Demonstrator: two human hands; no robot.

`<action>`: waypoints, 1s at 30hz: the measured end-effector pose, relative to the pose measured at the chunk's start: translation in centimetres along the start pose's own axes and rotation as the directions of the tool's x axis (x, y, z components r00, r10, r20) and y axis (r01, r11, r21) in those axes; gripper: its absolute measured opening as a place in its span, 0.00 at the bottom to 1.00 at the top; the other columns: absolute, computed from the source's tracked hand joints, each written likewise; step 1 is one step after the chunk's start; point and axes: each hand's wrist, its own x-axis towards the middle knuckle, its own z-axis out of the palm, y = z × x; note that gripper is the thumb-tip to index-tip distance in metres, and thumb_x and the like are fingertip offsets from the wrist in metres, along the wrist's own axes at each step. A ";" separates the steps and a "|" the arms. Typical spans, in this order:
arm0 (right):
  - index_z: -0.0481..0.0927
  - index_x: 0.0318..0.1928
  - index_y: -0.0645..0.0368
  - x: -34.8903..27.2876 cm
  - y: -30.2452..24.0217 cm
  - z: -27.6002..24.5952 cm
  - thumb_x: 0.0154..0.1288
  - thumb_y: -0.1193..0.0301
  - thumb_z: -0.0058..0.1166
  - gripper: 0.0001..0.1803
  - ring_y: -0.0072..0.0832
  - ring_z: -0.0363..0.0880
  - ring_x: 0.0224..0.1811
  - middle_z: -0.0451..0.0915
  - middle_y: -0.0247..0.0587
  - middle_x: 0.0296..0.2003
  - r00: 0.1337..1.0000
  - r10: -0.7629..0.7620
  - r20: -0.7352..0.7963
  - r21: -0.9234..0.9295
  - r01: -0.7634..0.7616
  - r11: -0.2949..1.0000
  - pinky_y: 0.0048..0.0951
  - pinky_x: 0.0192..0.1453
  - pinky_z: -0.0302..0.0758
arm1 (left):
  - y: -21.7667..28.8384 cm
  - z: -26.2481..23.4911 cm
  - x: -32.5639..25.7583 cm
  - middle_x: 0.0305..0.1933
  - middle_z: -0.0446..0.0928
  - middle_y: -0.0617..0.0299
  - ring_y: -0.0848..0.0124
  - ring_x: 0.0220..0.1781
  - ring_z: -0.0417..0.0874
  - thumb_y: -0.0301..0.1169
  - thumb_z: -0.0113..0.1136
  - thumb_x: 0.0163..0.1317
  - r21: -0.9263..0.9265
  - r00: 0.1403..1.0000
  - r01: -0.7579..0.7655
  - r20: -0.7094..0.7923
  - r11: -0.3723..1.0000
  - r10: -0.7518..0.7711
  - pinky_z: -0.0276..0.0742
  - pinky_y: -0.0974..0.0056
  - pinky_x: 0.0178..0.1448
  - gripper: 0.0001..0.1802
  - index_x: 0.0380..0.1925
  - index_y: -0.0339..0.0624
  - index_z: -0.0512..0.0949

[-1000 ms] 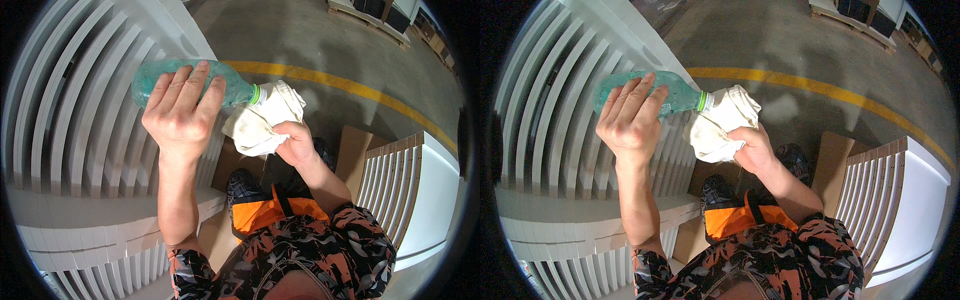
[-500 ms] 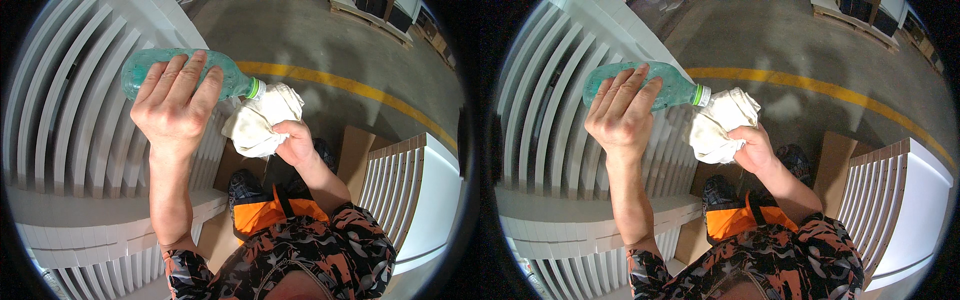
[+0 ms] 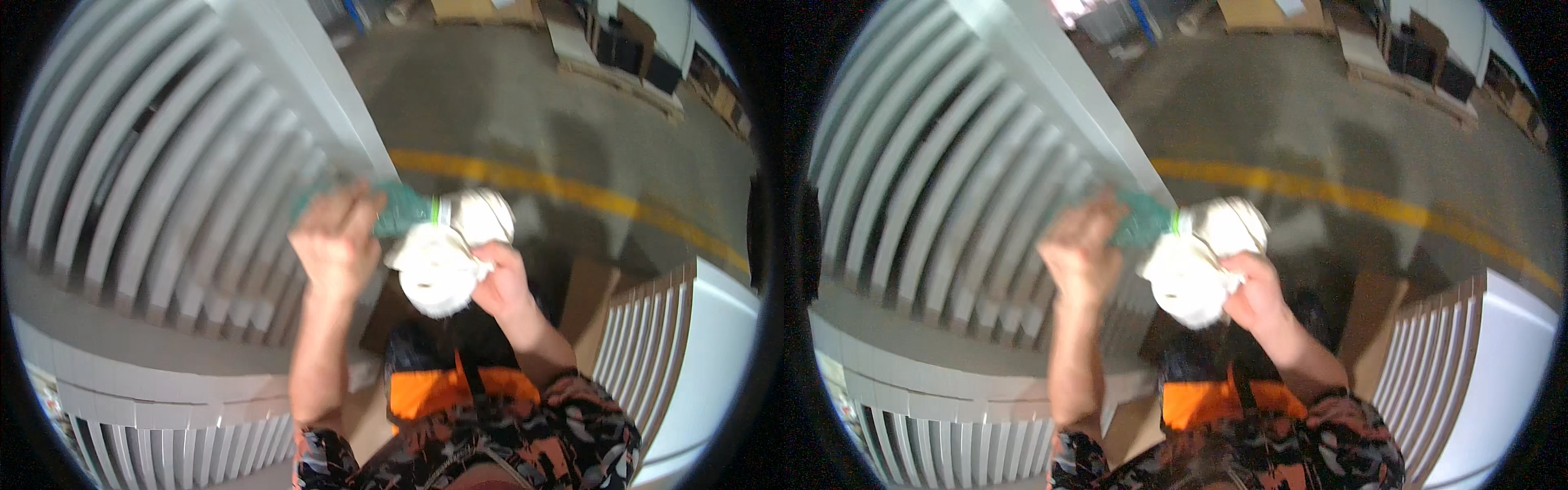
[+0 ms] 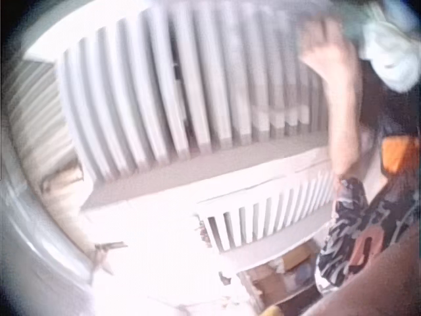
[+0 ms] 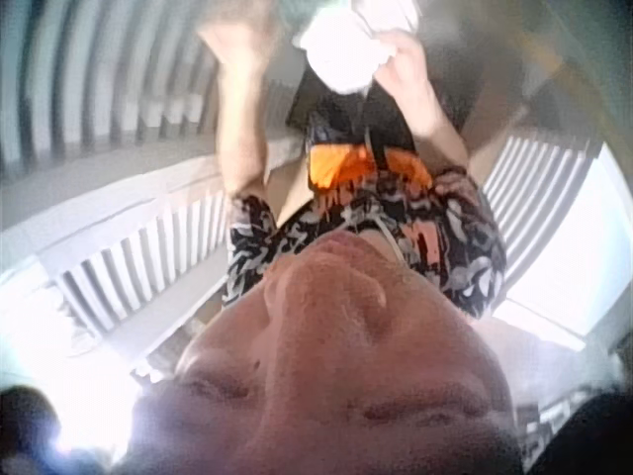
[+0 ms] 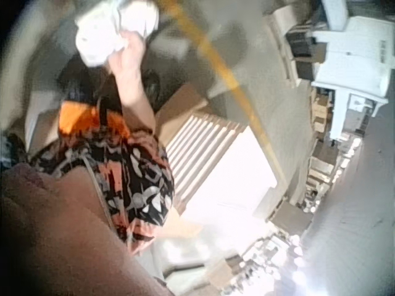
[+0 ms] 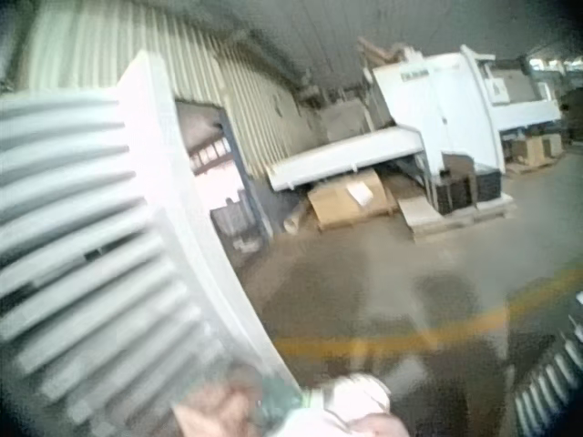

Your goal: The person wipes the surfaces of white louvered doors and a white cabinet panel with a cloth, applying liquid from a plastic bottle to the cloth between wipes.

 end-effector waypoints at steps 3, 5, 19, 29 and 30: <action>0.67 0.62 0.68 2.1 -2.7 5.4 0.58 0.76 0.44 0.28 0.42 0.72 0.62 0.74 0.50 0.58 0.989 -0.115 0.088 -0.058 0.121 0.991 0.45 0.68 0.67 | 1.5 2.8 -7.8 0.41 0.84 0.52 0.55 0.47 0.85 0.12 0.52 0.39 -0.372 0.831 0.510 -0.020 0.776 -0.556 0.79 0.58 0.54 0.26 0.40 0.42 0.83; 0.68 0.61 0.66 5.1 -2.8 8.7 0.62 0.74 0.44 0.25 0.41 0.73 0.60 0.75 0.48 0.56 0.978 -0.184 0.095 -0.161 0.198 0.967 0.45 0.67 0.68 | 2.7 0.8 -12.2 0.41 0.84 0.48 0.57 0.46 0.86 0.13 0.53 0.41 -0.413 0.649 0.718 0.104 0.561 -0.754 0.78 0.63 0.53 0.24 0.41 0.39 0.83; 0.79 0.45 0.65 29.3 -3.2 49.4 0.60 0.64 0.52 0.18 0.52 0.76 0.52 0.81 0.58 0.40 0.126 -0.516 0.847 -0.480 0.600 -0.641 0.48 0.54 0.71 | 8.0 0.6 -34.6 0.53 0.77 0.54 0.65 0.53 0.78 0.33 0.65 0.54 -0.641 0.363 0.768 0.446 -0.008 -0.818 0.77 0.54 0.55 0.28 0.57 0.44 0.72; 0.68 0.64 0.63 23.4 4.6 15.3 0.59 0.75 0.54 0.30 0.56 0.52 0.73 0.55 0.61 0.70 0.303 -0.228 0.925 -0.368 0.575 -0.731 0.55 0.75 0.50 | 7.8 -3.2 -26.0 0.39 0.85 0.57 0.72 0.43 0.83 0.14 0.63 0.48 -0.526 0.279 0.849 0.383 0.040 -0.880 0.77 0.67 0.52 0.15 0.39 0.33 0.82; 0.70 0.62 0.66 22.3 5.3 9.9 0.59 0.76 0.53 0.28 0.57 0.55 0.72 0.59 0.63 0.68 0.268 -0.247 0.931 -0.364 0.657 -0.661 0.54 0.76 0.50 | 7.8 -2.5 -25.8 0.39 0.85 0.57 0.73 0.43 0.83 0.13 0.63 0.48 -0.575 0.316 0.817 0.383 0.044 -0.868 0.77 0.67 0.53 0.16 0.39 0.33 0.82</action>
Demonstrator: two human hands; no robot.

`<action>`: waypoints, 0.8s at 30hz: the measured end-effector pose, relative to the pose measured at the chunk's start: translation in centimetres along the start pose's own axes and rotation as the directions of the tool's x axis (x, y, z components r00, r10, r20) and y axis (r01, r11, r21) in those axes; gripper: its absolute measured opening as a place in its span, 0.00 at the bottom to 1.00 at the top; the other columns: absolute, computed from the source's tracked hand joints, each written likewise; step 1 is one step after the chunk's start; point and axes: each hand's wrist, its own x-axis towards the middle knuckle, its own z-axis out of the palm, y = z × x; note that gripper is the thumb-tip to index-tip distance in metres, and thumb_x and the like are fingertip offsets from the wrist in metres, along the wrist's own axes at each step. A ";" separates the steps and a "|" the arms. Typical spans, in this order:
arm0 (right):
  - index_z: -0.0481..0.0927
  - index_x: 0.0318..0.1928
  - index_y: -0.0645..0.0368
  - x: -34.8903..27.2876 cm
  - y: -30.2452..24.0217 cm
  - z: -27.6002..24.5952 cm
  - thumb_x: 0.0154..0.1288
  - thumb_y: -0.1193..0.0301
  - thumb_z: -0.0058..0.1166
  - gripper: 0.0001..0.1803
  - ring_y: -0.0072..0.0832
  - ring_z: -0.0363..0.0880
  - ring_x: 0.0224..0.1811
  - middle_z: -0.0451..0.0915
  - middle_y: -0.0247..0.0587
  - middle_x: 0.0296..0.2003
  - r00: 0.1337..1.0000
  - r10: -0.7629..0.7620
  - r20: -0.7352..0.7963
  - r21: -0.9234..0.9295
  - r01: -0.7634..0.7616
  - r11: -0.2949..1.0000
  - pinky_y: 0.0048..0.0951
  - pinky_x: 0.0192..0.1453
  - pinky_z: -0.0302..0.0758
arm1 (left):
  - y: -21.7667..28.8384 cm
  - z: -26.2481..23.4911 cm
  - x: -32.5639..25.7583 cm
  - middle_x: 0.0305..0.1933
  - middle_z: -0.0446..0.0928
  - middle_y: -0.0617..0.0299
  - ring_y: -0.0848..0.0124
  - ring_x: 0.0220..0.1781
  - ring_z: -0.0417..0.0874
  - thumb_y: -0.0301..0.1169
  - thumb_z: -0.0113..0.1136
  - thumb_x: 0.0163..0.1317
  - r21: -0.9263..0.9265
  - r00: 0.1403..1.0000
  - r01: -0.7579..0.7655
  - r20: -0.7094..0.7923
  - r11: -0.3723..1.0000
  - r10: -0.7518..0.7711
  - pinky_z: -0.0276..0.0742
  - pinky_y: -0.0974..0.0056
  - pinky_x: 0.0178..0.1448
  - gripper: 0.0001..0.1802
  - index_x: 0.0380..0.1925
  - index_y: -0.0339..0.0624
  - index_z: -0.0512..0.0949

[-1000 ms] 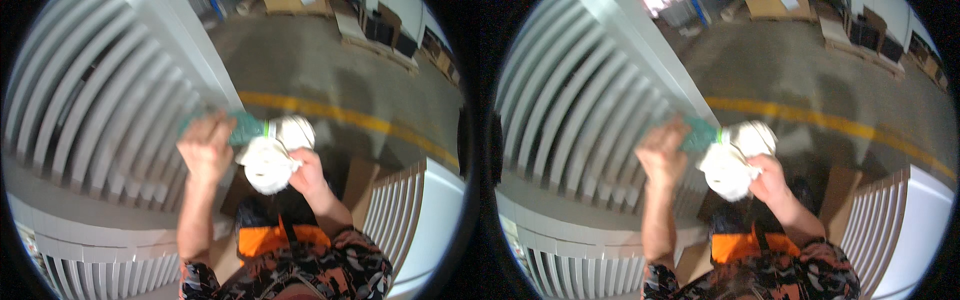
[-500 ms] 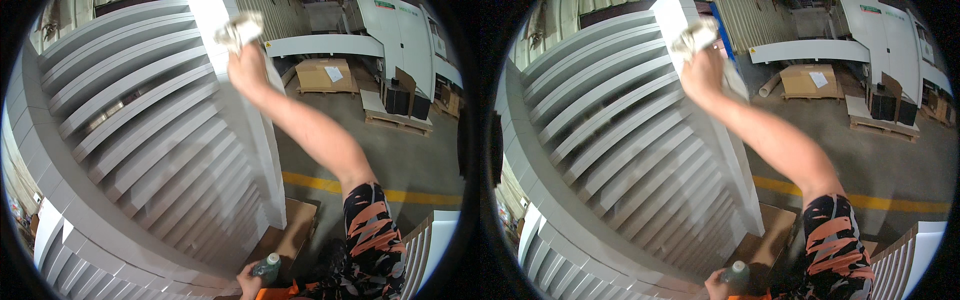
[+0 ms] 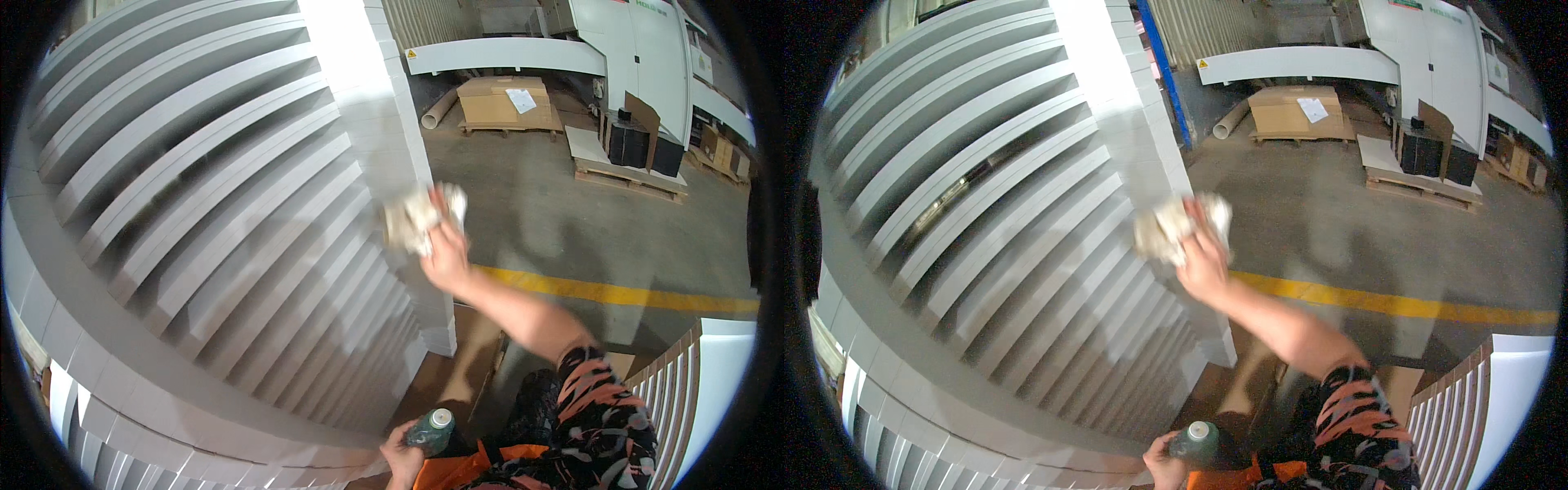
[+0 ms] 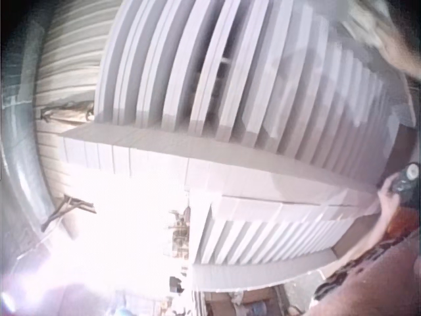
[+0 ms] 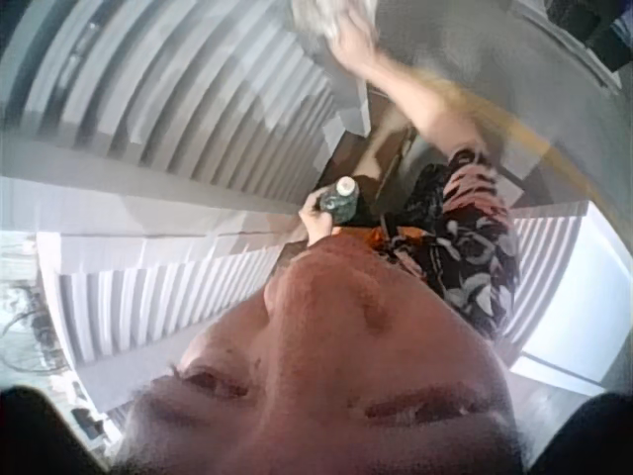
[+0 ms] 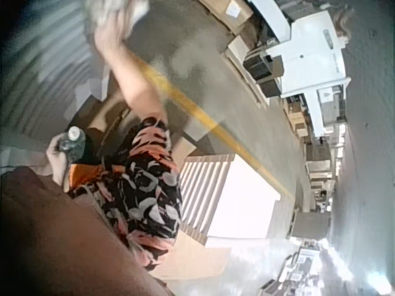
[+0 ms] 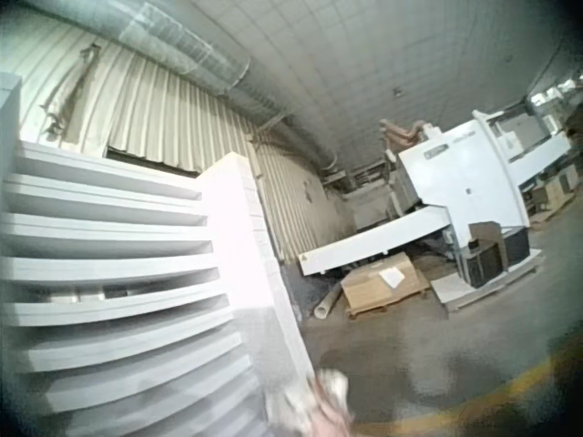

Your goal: The person wipes the surfaces of white louvered doors and a white cabinet panel with a cloth, applying liquid from a plastic bottle to the cloth between wipes.

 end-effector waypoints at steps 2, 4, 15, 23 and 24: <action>0.71 0.60 0.68 -2.5 -1.7 -0.7 0.61 0.78 0.52 0.25 0.58 0.58 0.70 0.63 0.63 0.66 0.993 0.108 -0.045 0.025 -0.107 0.994 0.55 0.74 0.53 | 0.4 0.3 -0.1 0.39 0.85 0.58 0.73 0.42 0.83 0.13 0.62 0.48 -0.026 0.999 -0.038 0.015 0.999 0.039 0.77 0.67 0.52 0.15 0.38 0.33 0.82; 0.70 0.60 0.70 2.0 -0.8 0.5 0.63 0.80 0.51 0.24 0.54 0.59 0.71 0.64 0.61 0.65 0.954 0.216 -0.208 0.368 -0.129 0.921 0.46 0.74 0.59 | 1.6 0.5 0.1 0.38 0.84 0.58 0.74 0.40 0.83 0.11 0.61 0.49 0.021 0.998 -0.067 0.011 0.998 0.067 0.78 0.67 0.49 0.13 0.36 0.33 0.82; 0.78 0.48 0.61 -14.6 1.0 2.8 0.55 0.81 0.56 0.17 0.48 0.79 0.54 0.79 0.53 0.48 0.902 0.406 -0.146 0.147 -0.386 0.911 0.41 0.55 0.77 | 0.1 -1.2 -2.3 0.44 0.83 0.49 0.63 0.48 0.84 0.09 0.61 0.50 -0.040 0.999 -0.002 -0.032 0.999 0.000 0.77 0.60 0.58 0.17 0.40 0.34 0.79; 0.84 0.38 0.61 -39.2 5.2 5.5 0.59 0.70 0.53 0.11 0.41 0.83 0.42 0.84 0.52 0.36 -0.069 0.986 0.151 -0.078 -0.995 -0.058 0.39 0.44 0.76 | -1.4 -1.6 -1.9 0.42 0.83 0.50 0.64 0.47 0.84 0.10 0.63 0.50 0.015 0.994 -0.064 -0.085 0.998 0.065 0.78 0.59 0.56 0.16 0.40 0.34 0.80; 0.84 0.40 0.61 -40.0 9.5 3.6 0.59 0.70 0.53 0.12 0.41 0.83 0.43 0.84 0.52 0.37 -0.076 0.996 0.036 -0.093 -0.993 -0.072 0.39 0.45 0.76 | -0.5 0.6 -1.3 0.41 0.83 0.50 0.64 0.45 0.84 0.11 0.63 0.50 -0.088 0.994 -0.108 -0.029 0.990 0.105 0.79 0.59 0.55 0.16 0.39 0.34 0.79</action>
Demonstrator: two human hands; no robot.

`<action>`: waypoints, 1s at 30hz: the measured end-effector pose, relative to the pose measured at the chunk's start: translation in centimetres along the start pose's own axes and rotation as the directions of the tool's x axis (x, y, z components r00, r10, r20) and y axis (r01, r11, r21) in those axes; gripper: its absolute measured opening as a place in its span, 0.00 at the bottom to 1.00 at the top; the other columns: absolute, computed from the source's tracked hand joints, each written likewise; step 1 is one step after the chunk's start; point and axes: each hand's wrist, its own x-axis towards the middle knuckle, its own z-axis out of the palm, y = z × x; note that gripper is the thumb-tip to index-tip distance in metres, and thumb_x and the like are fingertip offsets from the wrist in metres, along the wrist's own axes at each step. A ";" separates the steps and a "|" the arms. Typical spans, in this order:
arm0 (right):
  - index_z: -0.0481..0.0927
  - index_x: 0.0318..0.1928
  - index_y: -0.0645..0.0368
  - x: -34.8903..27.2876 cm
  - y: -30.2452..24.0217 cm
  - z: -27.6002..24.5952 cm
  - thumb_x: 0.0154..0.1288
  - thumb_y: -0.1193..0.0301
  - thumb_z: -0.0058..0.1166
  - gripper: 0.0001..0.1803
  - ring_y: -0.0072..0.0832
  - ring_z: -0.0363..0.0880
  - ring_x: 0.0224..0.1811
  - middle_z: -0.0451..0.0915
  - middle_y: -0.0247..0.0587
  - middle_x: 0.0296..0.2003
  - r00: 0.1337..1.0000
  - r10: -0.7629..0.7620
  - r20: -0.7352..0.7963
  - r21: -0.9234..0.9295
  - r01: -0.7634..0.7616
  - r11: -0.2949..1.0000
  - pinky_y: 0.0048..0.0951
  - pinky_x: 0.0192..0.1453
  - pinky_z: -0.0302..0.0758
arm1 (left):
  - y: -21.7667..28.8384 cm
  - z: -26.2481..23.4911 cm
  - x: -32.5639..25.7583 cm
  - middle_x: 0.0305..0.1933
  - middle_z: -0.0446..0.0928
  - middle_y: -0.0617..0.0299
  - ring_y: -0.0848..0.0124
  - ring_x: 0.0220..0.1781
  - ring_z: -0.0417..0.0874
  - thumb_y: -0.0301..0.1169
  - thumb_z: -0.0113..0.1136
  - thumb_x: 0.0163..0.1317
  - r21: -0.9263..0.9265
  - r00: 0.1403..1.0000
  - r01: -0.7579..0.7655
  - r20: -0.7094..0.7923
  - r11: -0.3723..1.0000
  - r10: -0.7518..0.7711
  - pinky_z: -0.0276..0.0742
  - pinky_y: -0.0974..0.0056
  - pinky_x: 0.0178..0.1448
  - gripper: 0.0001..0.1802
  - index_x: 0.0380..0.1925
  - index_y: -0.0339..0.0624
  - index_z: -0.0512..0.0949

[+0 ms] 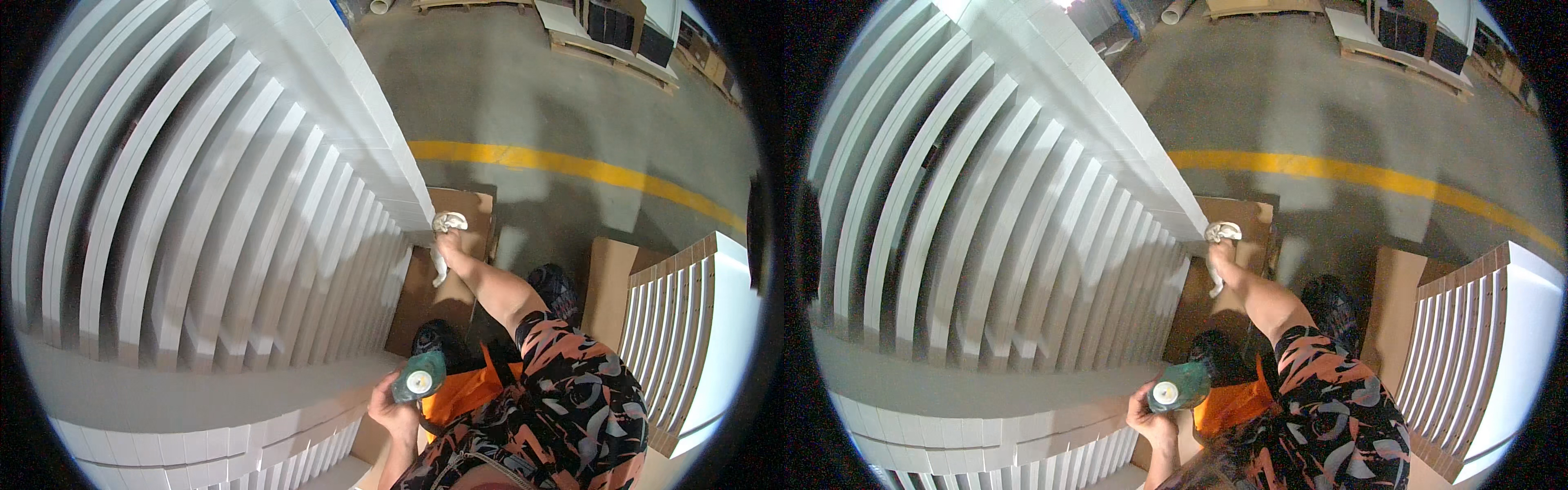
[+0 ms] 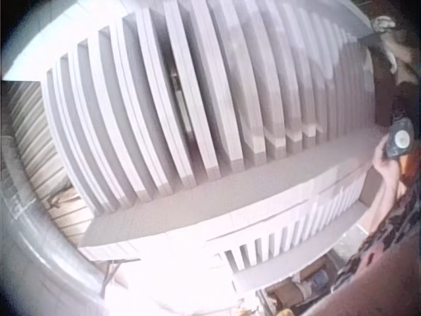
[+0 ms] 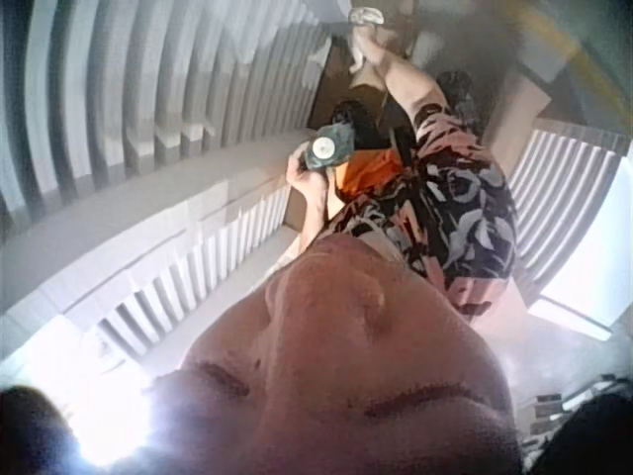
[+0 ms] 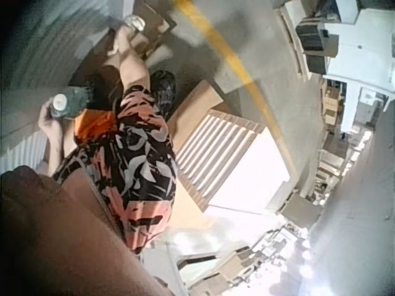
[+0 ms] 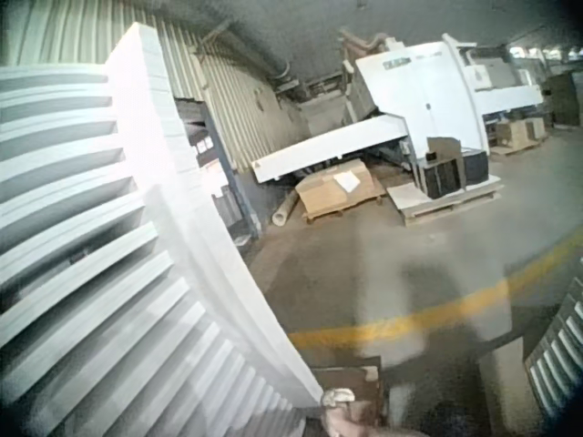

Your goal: The person wipes the surfaces of white louvered doors and a white cabinet panel with a cloth, applying liquid from a plastic bottle to the cloth between wipes.

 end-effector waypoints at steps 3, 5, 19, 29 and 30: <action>0.82 0.42 0.65 -6.0 -7.8 2.7 0.62 0.68 0.53 0.13 0.32 0.81 0.42 0.83 0.46 0.37 0.999 0.051 0.008 0.119 -0.051 0.992 0.37 0.47 0.74 | 0.0 -2.0 -1.0 0.41 0.84 0.51 0.63 0.45 0.85 0.12 0.63 0.52 0.061 0.991 0.048 -0.125 0.997 -0.040 0.79 0.60 0.55 0.14 0.39 0.33 0.78; 0.80 0.47 0.63 -6.8 -14.3 1.0 0.66 0.72 0.49 0.13 0.25 0.78 0.43 0.84 0.39 0.39 0.927 -0.374 0.038 0.282 0.349 0.894 0.31 0.49 0.74 | -0.6 -3.2 -1.8 0.42 0.83 0.49 0.63 0.46 0.85 0.13 0.64 0.51 0.156 0.990 0.084 -0.122 0.984 -0.065 0.78 0.60 0.55 0.14 0.39 0.33 0.78; 0.77 0.47 0.61 4.3 9.7 4.2 0.56 0.76 0.49 0.16 0.31 0.77 0.35 0.79 0.43 0.36 0.954 0.297 0.051 0.343 -0.296 0.892 0.38 0.32 0.73 | 1.3 -0.3 -0.9 0.44 0.83 0.50 0.64 0.47 0.84 0.13 0.65 0.48 0.089 0.992 0.114 -0.069 0.989 -0.108 0.78 0.59 0.57 0.17 0.39 0.36 0.79; 0.77 0.45 0.66 -8.6 -9.6 -0.2 0.56 0.80 0.55 0.14 0.30 0.77 0.38 0.79 0.41 0.35 0.971 0.145 0.192 0.563 -0.230 0.794 0.32 0.45 0.73 | -1.2 -2.8 -2.3 0.44 0.83 0.50 0.61 0.48 0.84 0.13 0.65 0.48 0.062 0.985 0.043 -0.171 0.997 -0.032 0.79 0.58 0.57 0.16 0.38 0.36 0.78; 0.77 0.47 0.68 -9.5 -13.6 -2.8 0.59 0.81 0.55 0.14 0.28 0.78 0.42 0.81 0.41 0.39 0.989 0.007 0.148 0.540 -0.087 0.837 0.30 0.49 0.73 | -1.7 -2.7 -2.2 0.44 0.83 0.50 0.62 0.48 0.84 0.13 0.65 0.48 0.050 0.988 0.062 -0.146 0.997 -0.054 0.79 0.58 0.57 0.16 0.39 0.36 0.78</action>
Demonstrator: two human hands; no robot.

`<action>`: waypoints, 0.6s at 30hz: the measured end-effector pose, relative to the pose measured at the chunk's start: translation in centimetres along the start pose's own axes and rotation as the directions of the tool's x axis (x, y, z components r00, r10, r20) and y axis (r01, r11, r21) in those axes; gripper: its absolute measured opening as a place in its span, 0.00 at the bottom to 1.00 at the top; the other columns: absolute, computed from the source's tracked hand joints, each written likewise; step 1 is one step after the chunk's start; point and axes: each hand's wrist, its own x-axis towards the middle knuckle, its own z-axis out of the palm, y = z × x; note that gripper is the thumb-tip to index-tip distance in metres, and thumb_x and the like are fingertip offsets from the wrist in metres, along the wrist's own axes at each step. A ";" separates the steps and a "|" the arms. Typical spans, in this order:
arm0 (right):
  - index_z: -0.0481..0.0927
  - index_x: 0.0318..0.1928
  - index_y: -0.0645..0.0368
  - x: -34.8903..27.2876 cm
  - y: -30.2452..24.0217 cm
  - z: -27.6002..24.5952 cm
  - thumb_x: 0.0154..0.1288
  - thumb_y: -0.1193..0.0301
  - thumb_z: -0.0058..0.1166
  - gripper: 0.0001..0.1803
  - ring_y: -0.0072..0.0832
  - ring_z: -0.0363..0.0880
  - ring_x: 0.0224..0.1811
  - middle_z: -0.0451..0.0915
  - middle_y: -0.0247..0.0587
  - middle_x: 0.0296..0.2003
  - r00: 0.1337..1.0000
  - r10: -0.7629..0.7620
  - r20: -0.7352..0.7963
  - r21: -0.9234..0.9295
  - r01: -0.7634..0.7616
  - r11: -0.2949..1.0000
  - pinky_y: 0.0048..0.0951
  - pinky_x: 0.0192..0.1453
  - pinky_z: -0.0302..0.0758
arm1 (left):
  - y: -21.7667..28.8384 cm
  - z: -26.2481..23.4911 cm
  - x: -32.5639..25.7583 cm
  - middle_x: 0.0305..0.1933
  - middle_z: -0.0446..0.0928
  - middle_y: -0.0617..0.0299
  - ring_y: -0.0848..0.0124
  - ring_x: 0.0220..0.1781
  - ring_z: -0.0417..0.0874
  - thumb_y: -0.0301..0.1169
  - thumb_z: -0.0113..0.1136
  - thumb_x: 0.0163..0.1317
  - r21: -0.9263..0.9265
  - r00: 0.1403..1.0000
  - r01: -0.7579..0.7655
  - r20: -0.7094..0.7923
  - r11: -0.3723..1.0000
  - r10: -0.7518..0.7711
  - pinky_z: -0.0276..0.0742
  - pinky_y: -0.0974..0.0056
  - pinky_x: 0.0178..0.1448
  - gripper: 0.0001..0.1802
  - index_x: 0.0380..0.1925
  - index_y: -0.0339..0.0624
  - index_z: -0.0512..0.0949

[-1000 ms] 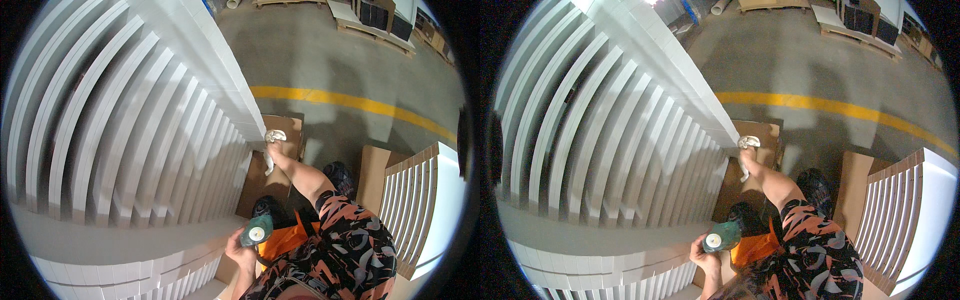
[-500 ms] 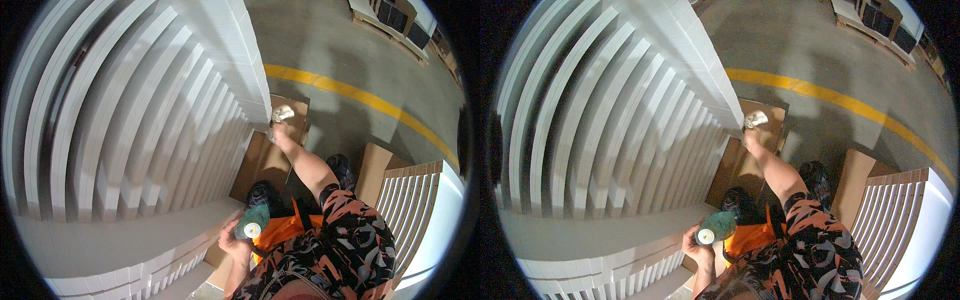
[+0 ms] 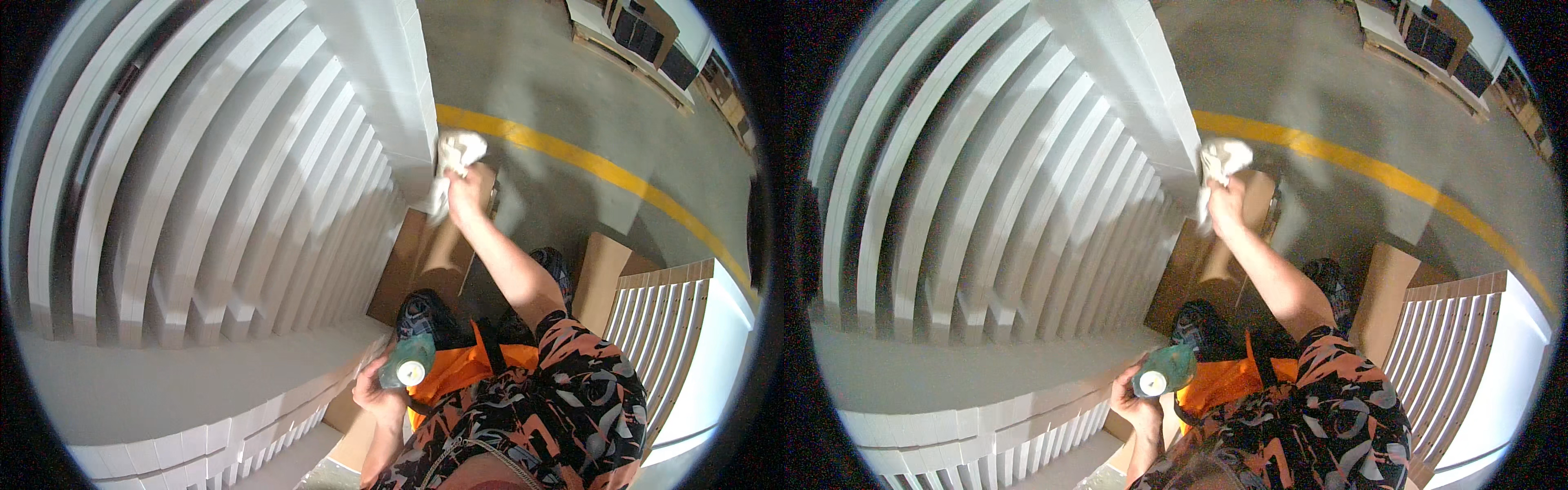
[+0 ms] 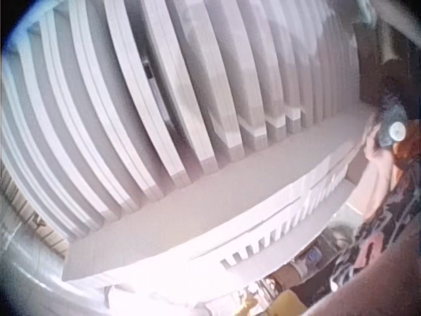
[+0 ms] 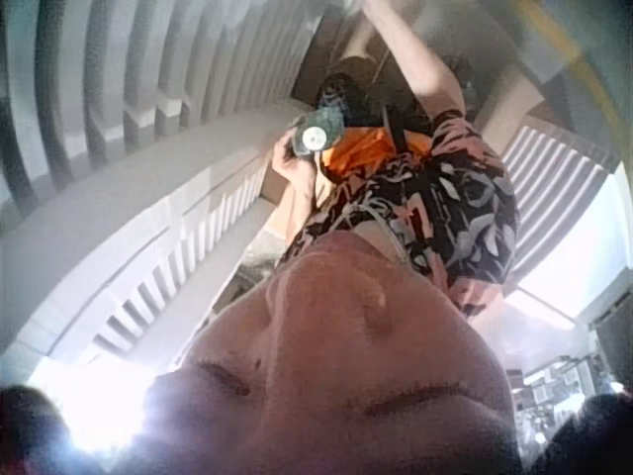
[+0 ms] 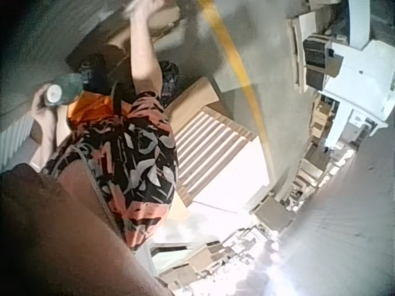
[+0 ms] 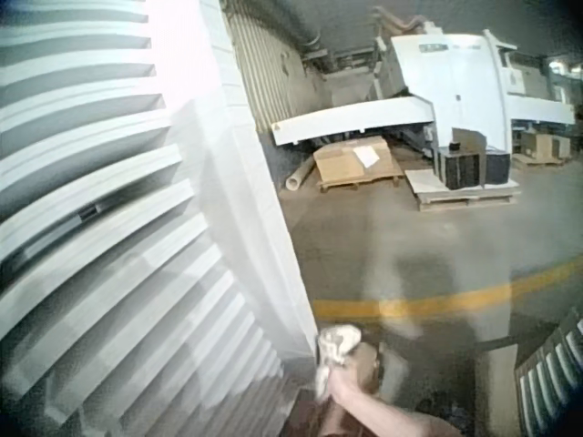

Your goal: The person wipes the surfaces of white louvered doors and a white cabinet panel with a cloth, applying liquid from a plastic bottle to the cloth between wipes.

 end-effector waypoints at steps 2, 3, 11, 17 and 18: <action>0.79 0.48 0.68 -1.0 -7.0 0.4 0.65 0.81 0.53 0.11 0.26 0.79 0.48 0.82 0.42 0.45 0.899 -0.408 0.156 0.355 0.335 0.873 0.28 0.56 0.73 | -0.4 0.5 -0.1 0.44 0.83 0.51 0.63 0.47 0.85 0.11 0.65 0.48 0.031 0.999 -0.001 0.048 1.000 0.000 0.80 0.59 0.56 0.17 0.39 0.35 0.78; 0.80 0.46 0.66 -1.0 -8.9 0.5 0.68 0.80 0.50 0.09 0.26 0.79 0.50 0.82 0.42 0.46 0.774 -0.596 0.213 0.250 0.546 0.799 0.29 0.58 0.72 | -0.1 1.0 0.3 0.44 0.83 0.51 0.63 0.47 0.85 0.11 0.66 0.48 0.013 0.998 -0.011 0.069 1.000 0.010 0.80 0.59 0.56 0.17 0.39 0.35 0.78; 0.80 0.37 0.63 2.0 -9.6 0.6 0.63 0.75 0.49 0.08 0.35 0.73 0.59 0.73 0.48 0.60 0.484 -0.238 0.842 -0.499 0.867 0.000 0.35 0.54 0.72 | -0.4 2.3 0.8 0.40 0.83 0.56 0.67 0.43 0.85 0.21 0.68 0.55 -0.069 0.992 -0.121 -0.038 0.990 0.118 0.80 0.62 0.53 0.11 0.39 0.36 0.79; 0.68 0.63 0.60 5.0 -5.9 -4.0 0.68 0.72 0.45 0.23 0.36 0.72 0.61 0.72 0.45 0.62 0.197 -0.167 0.966 -0.202 0.979 -0.017 0.32 0.64 0.71 | 0.0 1.7 0.3 0.42 0.84 0.52 0.63 0.46 0.85 0.15 0.69 0.49 -0.037 0.997 -0.060 -0.046 0.998 0.058 0.79 0.60 0.55 0.15 0.38 0.36 0.80; 0.68 0.64 0.60 4.7 -8.5 -2.9 0.67 0.73 0.47 0.24 0.37 0.72 0.62 0.71 0.45 0.62 0.061 -0.242 0.968 -0.148 0.921 -0.360 0.33 0.64 0.71 | 0.2 1.5 0.1 0.43 0.84 0.49 0.60 0.48 0.85 0.14 0.70 0.47 -0.004 0.998 -0.066 -0.018 0.998 0.066 0.79 0.57 0.57 0.16 0.37 0.36 0.81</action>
